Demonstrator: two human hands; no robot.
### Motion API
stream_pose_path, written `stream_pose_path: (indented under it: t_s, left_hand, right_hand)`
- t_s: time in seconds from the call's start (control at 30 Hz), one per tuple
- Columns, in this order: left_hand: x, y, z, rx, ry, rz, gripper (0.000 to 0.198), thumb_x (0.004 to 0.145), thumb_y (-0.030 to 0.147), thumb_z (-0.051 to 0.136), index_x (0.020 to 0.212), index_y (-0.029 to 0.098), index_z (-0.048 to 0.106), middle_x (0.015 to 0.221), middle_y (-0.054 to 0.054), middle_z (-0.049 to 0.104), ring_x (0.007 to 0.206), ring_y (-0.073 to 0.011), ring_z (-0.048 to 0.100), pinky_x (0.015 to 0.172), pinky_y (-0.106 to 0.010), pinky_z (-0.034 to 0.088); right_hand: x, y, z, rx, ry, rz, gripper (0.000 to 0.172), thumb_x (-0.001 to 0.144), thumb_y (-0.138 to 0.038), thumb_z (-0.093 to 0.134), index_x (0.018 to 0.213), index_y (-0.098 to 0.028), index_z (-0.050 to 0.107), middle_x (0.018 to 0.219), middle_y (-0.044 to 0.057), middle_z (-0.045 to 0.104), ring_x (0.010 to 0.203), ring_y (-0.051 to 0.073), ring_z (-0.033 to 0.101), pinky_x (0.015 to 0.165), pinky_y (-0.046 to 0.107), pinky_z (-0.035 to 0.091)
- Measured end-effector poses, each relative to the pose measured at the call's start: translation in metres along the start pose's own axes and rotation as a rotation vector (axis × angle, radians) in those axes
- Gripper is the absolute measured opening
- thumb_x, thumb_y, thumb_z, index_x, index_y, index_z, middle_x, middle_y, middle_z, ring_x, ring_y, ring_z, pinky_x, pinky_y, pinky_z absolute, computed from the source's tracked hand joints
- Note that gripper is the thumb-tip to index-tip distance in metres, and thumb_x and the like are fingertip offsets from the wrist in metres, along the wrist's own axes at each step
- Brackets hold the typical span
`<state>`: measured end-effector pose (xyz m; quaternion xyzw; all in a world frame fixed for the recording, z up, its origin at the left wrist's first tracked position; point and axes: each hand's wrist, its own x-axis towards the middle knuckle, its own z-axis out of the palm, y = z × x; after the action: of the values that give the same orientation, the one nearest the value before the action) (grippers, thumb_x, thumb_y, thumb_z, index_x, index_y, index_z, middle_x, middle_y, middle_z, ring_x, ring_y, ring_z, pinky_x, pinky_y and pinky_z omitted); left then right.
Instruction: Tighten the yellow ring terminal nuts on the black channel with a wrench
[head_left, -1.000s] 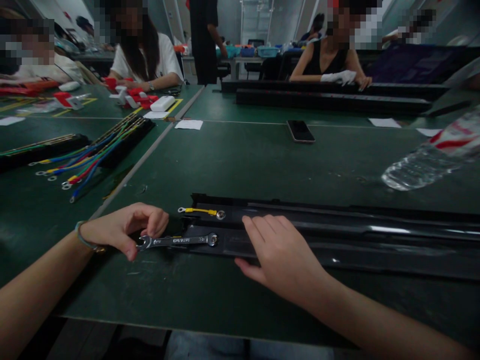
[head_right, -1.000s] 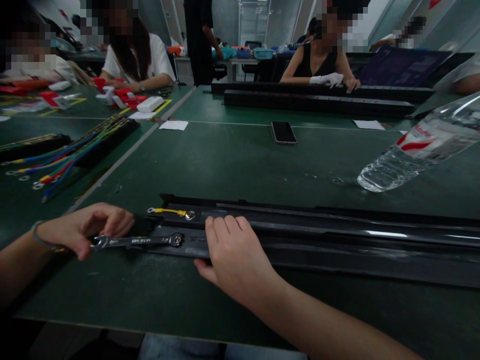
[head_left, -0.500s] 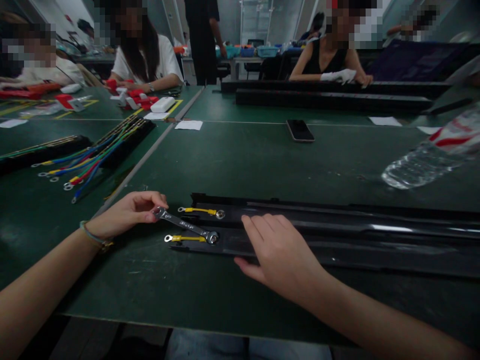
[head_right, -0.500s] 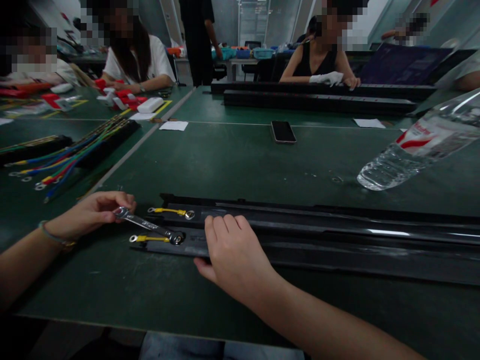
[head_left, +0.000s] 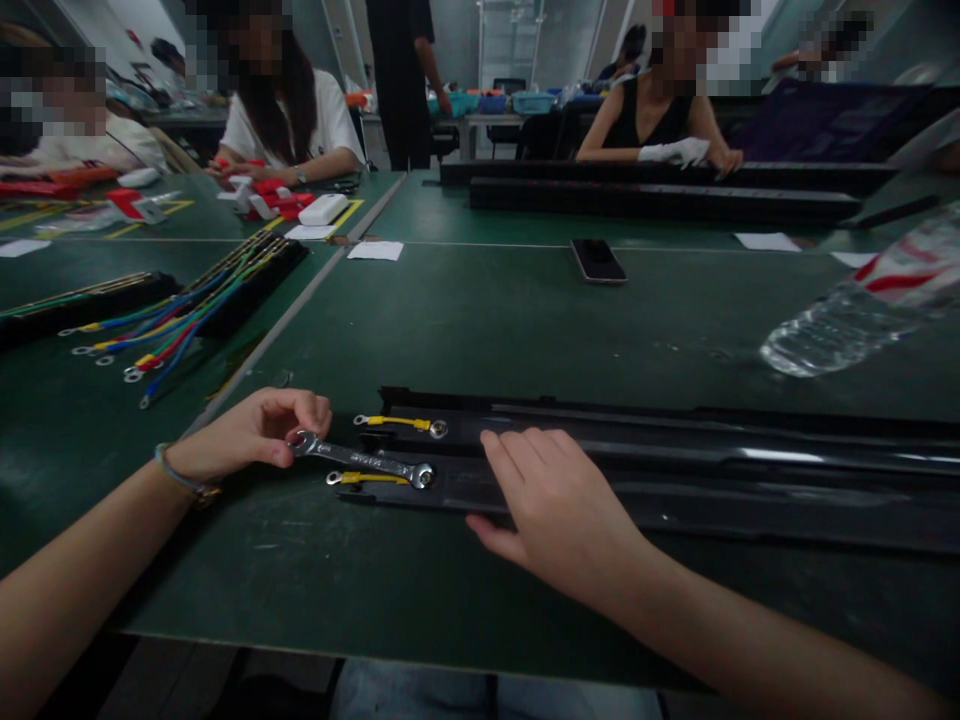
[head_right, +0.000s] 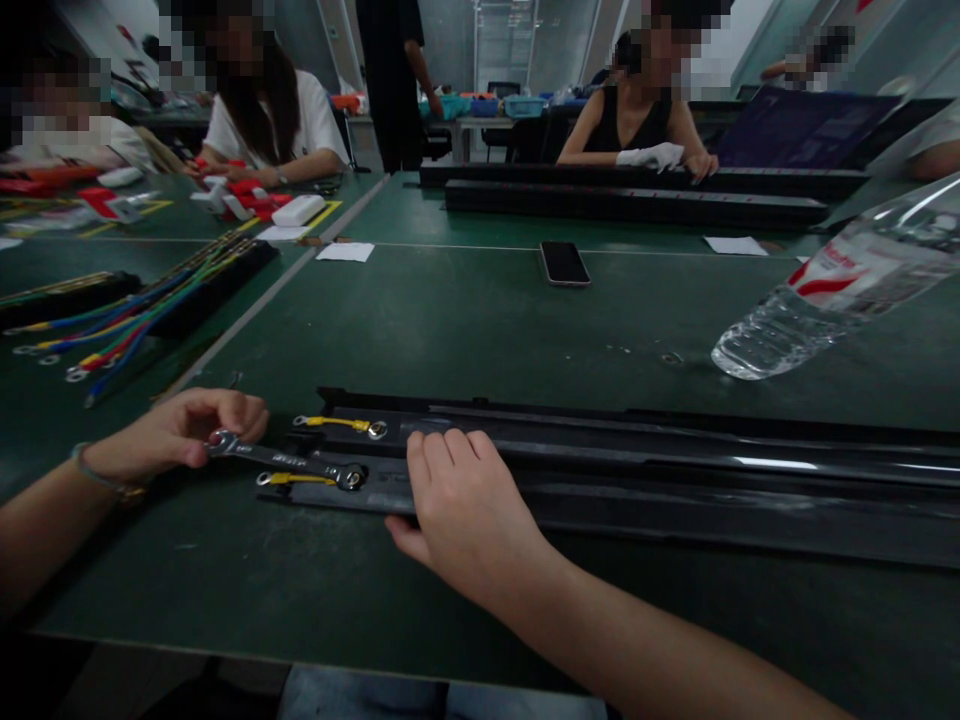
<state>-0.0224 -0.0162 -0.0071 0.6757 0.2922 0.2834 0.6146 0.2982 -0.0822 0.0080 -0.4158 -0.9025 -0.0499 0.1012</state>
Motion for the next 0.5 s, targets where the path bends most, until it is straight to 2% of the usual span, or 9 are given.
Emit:
stream_pose_path:
  t_s: [0.27, 0.5]
  left_hand:
    - [0.000, 0.005, 0.009, -0.041, -0.142, -0.022, 0.026, 0.060, 0.030, 0.074, 0.069, 0.018, 0.054, 0.062, 0.001, 0.046, 0.060, -0.0143, 0.043, 0.053, -0.025, 0.037]
    - [0.002, 0.007, 0.011, -0.005, -0.152, -0.002, 0.026, 0.061, 0.033, 0.073, 0.069, 0.018, 0.053, 0.062, 0.001, 0.047, 0.060, -0.0142, 0.044, 0.053, -0.025, 0.037]
  right_hand:
    - [0.001, -0.001, 0.000, -0.017, -0.002, -0.013, 0.054, 0.078, -0.044, 0.042, 0.113, -0.003, 0.049, 0.093, 0.012, 0.056, 0.081, 0.023, 0.045, 0.072, 0.036, 0.035]
    - [0.000, -0.001, 0.001, -0.016, 0.001, -0.007, 0.055, 0.078, -0.044, 0.042, 0.114, -0.003, 0.049, 0.095, 0.013, 0.056, 0.082, 0.024, 0.045, 0.073, 0.036, 0.035]
